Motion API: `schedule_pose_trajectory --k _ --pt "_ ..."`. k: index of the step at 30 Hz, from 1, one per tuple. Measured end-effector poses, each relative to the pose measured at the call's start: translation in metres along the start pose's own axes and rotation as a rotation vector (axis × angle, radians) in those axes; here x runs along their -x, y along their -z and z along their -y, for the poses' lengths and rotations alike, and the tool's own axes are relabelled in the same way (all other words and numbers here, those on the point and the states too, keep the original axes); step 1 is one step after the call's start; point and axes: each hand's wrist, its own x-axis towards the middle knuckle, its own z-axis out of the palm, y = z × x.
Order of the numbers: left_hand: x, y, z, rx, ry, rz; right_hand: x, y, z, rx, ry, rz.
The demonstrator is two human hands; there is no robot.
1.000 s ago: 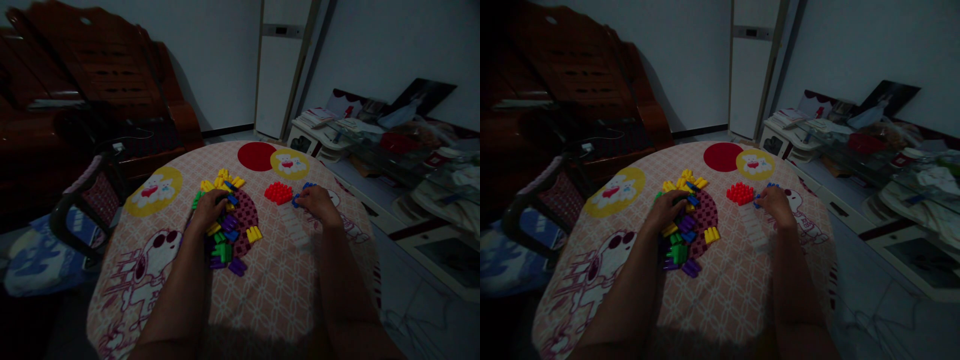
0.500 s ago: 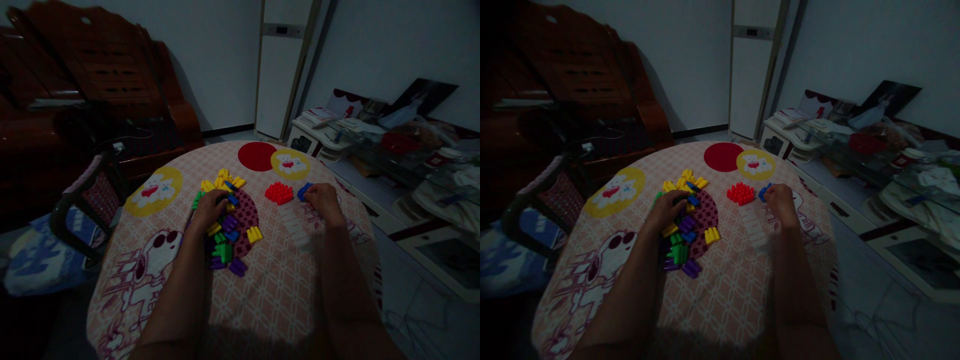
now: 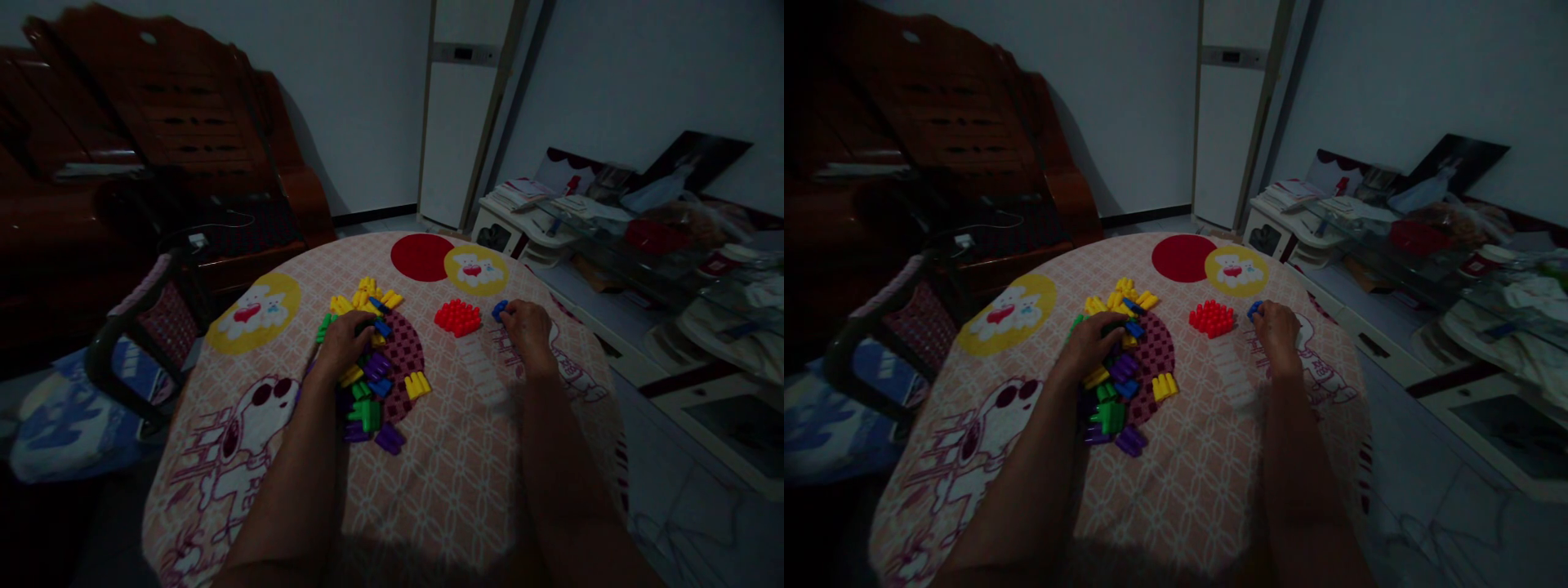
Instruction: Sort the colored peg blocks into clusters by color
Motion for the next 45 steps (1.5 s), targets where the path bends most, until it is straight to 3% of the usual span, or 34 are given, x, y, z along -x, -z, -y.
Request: schedule_pose_trajectory --k 14,17,20,24,28,32,35,39,45 --pt "-0.001 -0.001 0.003 -0.005 -0.020 -0.005 0.005 0.004 0.005 -0.005 -0.035 -0.051" --pt "-0.001 -0.001 0.004 0.011 0.001 -0.054 0.009 0.018 0.018 -0.125 -0.007 -0.120" --pt "0.000 0.002 0.005 0.028 0.057 -0.136 0.019 0.034 0.049 -0.289 0.124 -0.138" --pt "0.001 0.009 0.006 0.049 0.119 -0.220 0.046 0.038 0.102 -0.452 0.397 0.080" --pt "0.002 0.012 0.006 0.052 0.184 -0.273 0.065 0.014 0.143 -0.463 0.578 0.299" --pt "0.002 0.009 0.006 0.034 0.200 -0.266 0.065 -0.013 0.171 -0.446 0.603 0.340" --pt "0.001 0.006 0.005 0.011 0.174 -0.240 0.060 -0.022 0.188 -0.424 0.556 0.309" --pt "0.000 0.006 0.007 0.001 0.165 -0.231 0.057 -0.014 0.194 -0.330 0.568 0.326" --pt "-0.001 0.004 0.010 -0.013 0.150 -0.227 0.062 0.008 0.169 -0.256 0.616 0.410"
